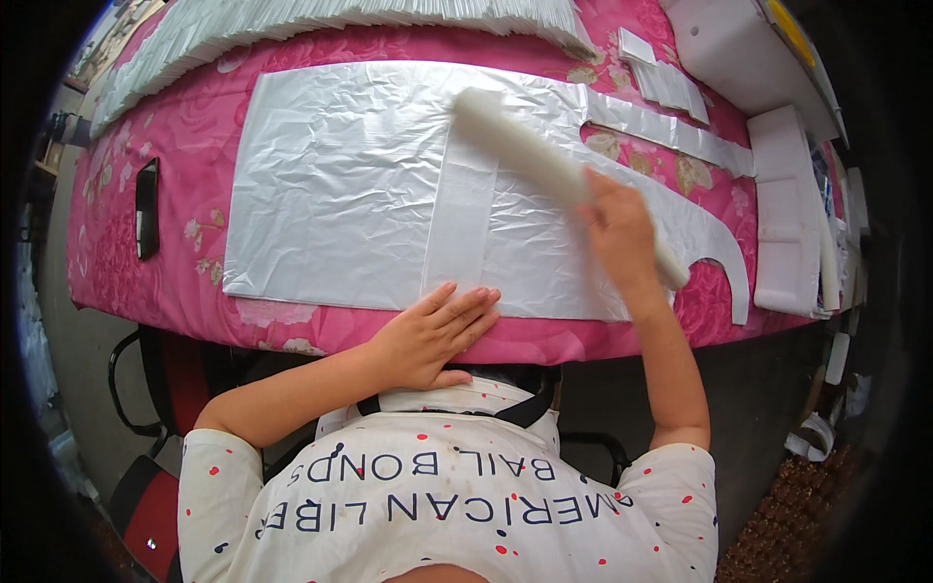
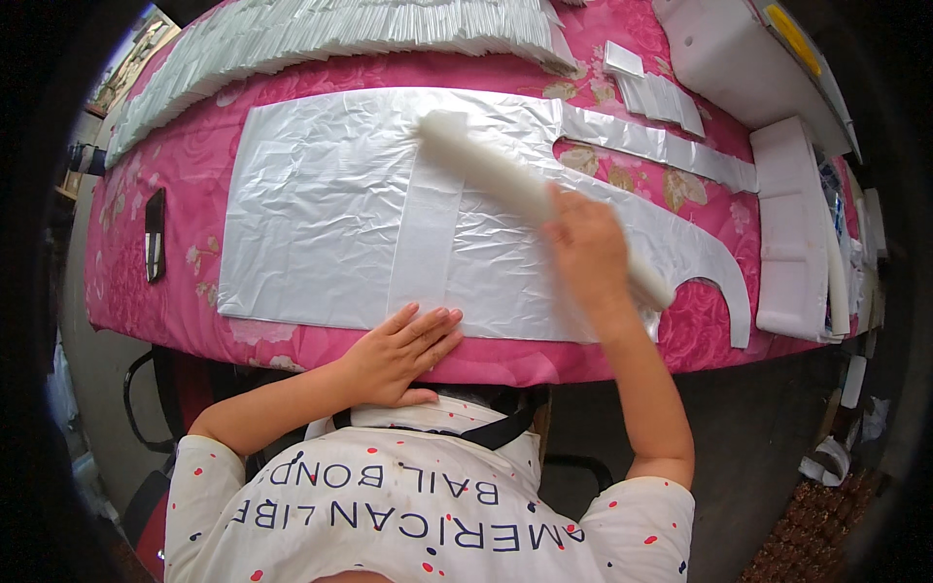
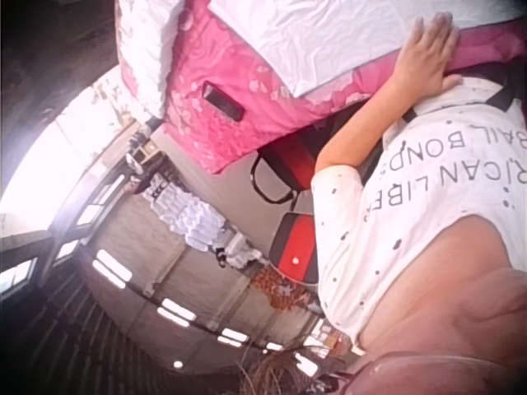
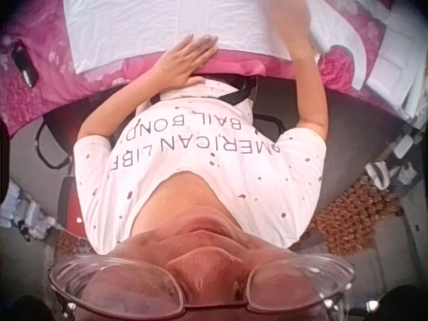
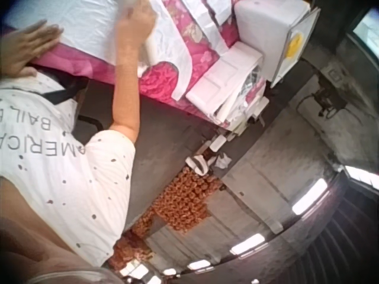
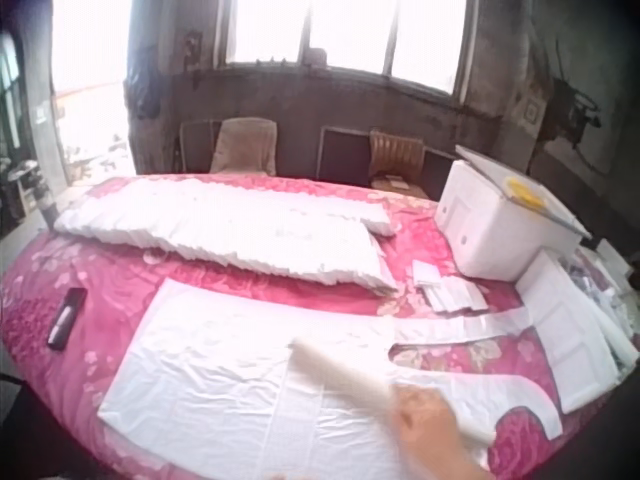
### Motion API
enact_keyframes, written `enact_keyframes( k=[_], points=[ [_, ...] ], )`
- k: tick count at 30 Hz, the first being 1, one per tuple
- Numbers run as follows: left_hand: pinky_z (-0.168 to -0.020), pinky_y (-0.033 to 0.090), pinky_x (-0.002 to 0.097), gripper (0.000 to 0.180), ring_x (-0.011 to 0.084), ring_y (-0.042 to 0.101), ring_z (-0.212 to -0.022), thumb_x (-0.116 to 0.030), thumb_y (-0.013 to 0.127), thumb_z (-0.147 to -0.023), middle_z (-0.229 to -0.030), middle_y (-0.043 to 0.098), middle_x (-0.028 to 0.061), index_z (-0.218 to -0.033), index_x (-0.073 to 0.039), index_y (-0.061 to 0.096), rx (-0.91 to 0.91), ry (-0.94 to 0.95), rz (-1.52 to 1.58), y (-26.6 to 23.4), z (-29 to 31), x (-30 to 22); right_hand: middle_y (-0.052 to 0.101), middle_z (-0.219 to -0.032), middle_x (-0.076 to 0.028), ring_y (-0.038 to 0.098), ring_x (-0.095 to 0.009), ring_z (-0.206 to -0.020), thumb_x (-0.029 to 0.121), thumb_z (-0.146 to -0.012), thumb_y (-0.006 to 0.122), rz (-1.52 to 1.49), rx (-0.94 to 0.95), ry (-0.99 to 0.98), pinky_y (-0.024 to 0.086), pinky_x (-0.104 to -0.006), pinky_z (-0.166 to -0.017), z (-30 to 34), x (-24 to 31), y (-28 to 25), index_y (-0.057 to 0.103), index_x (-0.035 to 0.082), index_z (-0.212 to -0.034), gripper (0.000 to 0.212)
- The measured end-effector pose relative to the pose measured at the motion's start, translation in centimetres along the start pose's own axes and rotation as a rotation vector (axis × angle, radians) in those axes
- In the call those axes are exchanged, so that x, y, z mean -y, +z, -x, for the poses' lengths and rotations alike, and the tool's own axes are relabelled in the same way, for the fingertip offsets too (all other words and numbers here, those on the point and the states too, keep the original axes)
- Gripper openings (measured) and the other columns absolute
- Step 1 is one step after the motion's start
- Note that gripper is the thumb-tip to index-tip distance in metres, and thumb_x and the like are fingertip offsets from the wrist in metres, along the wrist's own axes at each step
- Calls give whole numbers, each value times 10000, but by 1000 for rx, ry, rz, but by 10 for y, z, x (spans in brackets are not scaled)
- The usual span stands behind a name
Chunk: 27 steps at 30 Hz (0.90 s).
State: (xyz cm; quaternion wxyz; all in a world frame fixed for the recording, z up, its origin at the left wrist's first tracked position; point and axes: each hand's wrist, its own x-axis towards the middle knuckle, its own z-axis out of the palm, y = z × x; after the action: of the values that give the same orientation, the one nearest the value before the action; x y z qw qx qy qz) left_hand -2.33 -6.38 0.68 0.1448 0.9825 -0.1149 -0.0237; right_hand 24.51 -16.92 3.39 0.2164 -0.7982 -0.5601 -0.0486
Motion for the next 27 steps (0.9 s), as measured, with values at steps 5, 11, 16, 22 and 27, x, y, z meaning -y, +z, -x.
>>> enact_keyframes(
  k=[5,11,16,22,27],
  points=[
    [-1104,119,413,748,243,148,-1373,-473,457,-838,-1468,206,129,-1384,-4,251,-3,229,75,-6,10,15,604,-1060,-118,535,-299,-942,140,-780,621,104,-95,162,420,-381,-846,2,-39,-17,511,98,-1244,479],
    [-1103,131,407,758,247,168,-1369,-355,572,-752,-1465,221,121,-1369,-13,295,49,-4,95,-6,9,12,592,-1100,-98,544,-284,-985,65,-696,669,-199,250,-195,425,-370,-871,28,48,-15,566,104,-1171,488],
    [-1100,151,393,598,227,194,-1363,-188,463,-804,-1463,237,101,-1369,-53,323,2,-17,-81,12,11,-5,584,-1091,-73,549,-270,-962,76,-689,664,-163,173,-362,435,-377,-844,10,61,10,577,134,-1148,470],
    [-1090,188,387,560,223,211,-1359,-144,426,-822,-1461,248,95,-1368,-64,330,-19,6,-17,9,12,-5,610,-1055,-92,548,-278,-966,62,-734,619,-148,64,-283,430,-374,-846,-76,25,45,550,114,-1188,461],
    [-1053,281,374,513,228,321,-1302,-174,468,-818,-1424,316,103,-1313,-60,399,-65,125,-92,-2,18,6,581,-1131,-103,534,-282,-1033,117,-751,637,-104,-10,-279,415,-368,-924,-110,10,57,578,116,-1157,410]
  ],
)
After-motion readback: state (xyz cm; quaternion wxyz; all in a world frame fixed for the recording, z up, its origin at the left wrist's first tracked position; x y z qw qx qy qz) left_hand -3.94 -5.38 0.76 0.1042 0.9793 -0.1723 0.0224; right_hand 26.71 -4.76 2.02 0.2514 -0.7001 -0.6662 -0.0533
